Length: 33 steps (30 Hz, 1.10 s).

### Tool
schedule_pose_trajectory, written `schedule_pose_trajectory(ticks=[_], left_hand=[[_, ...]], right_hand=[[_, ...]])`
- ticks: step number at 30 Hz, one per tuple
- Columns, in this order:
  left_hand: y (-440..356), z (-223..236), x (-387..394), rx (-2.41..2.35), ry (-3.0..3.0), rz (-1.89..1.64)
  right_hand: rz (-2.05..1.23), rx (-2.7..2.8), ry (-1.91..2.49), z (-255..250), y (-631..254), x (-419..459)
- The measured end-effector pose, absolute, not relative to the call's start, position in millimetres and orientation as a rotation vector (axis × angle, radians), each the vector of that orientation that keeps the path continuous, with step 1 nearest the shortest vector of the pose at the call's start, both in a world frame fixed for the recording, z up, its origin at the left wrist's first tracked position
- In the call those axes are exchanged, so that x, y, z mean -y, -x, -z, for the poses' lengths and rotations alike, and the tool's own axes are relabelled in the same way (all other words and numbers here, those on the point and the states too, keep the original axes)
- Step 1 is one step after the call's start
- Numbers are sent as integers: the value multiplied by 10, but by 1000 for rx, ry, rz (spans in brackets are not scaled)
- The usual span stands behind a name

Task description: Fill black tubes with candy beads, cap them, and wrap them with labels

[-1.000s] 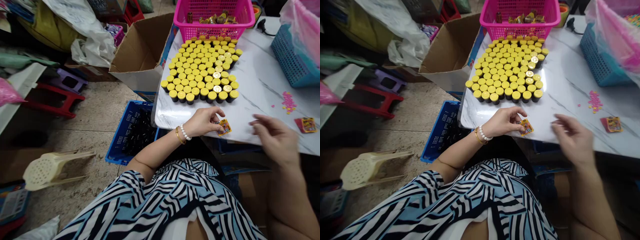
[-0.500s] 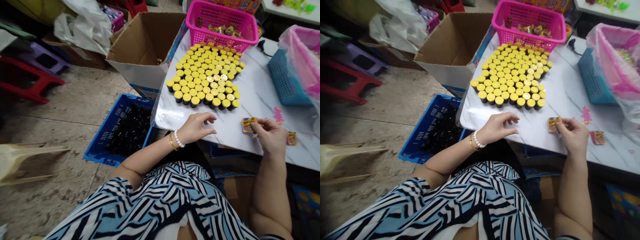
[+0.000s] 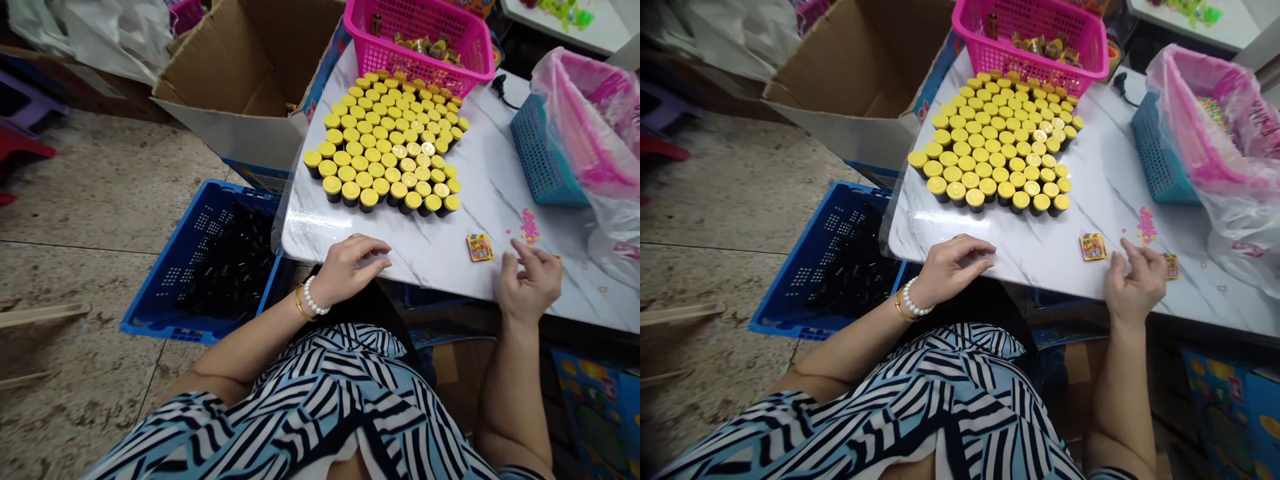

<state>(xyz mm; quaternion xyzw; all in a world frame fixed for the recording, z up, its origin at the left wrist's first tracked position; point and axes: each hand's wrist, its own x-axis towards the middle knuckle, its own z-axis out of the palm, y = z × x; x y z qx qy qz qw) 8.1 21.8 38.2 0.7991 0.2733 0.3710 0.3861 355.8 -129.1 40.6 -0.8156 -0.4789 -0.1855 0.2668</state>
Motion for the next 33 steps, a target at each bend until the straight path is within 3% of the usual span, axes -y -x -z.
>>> schedule_pose_trajectory(ticks=[14, 21, 33], left_hand=[[-7, -523, -70, -693, -1932, -882], [109, -625, 138, -728, -1667, -727], [-58, -369, 328, -778, -1217, -301]], right_hand=[[477, 1777, 2139, -388, -2809, 1309], [424, 1816, 2127, -420, -2795, 1408], [329, 1784, 1802, -64, -2281, 1470]])
